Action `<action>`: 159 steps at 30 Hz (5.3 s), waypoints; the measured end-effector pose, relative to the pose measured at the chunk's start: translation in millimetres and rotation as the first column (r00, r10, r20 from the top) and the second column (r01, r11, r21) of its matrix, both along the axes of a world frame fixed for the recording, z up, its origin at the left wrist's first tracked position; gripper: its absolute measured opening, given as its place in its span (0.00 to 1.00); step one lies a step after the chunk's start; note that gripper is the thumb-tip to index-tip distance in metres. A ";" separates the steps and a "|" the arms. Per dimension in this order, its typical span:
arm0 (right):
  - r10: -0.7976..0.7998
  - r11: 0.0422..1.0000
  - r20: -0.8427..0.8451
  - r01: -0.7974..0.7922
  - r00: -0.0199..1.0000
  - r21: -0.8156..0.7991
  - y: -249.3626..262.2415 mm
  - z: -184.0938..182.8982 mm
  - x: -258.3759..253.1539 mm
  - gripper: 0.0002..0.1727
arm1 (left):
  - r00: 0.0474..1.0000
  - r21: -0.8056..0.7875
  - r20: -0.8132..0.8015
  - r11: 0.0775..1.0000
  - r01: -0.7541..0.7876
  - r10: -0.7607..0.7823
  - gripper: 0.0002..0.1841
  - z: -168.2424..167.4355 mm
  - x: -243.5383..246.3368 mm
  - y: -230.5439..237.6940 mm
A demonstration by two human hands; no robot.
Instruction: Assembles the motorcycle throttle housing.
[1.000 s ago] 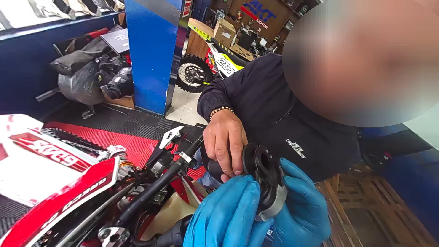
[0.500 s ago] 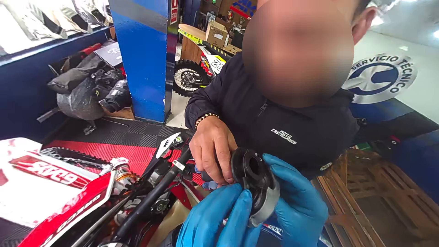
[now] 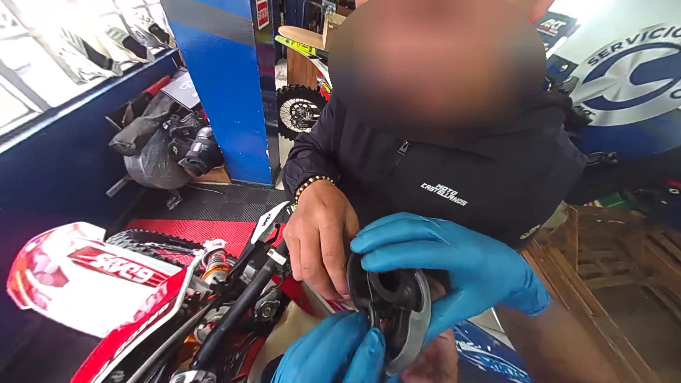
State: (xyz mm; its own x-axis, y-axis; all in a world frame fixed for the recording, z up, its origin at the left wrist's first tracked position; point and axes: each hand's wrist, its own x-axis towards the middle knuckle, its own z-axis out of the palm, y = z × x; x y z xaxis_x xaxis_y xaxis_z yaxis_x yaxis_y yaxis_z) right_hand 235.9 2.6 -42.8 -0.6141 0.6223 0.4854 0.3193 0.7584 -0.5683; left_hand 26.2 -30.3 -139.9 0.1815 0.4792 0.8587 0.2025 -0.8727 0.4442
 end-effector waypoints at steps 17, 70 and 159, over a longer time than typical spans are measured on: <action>0.161 0.987 -0.054 -0.160 0.985 0.028 8.0 -22.0 28.9 0.15 | 0.996 -0.052 0.042 0.995 0.082 -0.080 0.19 -2.1 -2.5 1.8; 0.314 0.949 0.034 -0.313 0.949 -0.040 53.2 -15.6 24.0 0.40 | 0.999 -0.117 0.039 0.993 -0.019 0.024 0.29 3.4 0.0 -0.1; 0.008 0.995 -0.824 -0.091 0.567 -0.052 -28.7 -56.5 -122.4 0.22 | 0.947 -0.035 0.293 0.992 -0.124 0.129 0.23 29.3 -51.4 -1.6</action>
State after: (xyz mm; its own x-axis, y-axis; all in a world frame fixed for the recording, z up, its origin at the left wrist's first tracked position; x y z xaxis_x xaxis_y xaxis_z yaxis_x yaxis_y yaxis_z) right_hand 113.5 -26.2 -99.2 -0.0071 0.6645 0.7473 -0.3531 0.6975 -0.6236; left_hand -25.1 -32.0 -110.5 -0.1410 0.4959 0.8568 0.1690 -0.8407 0.5144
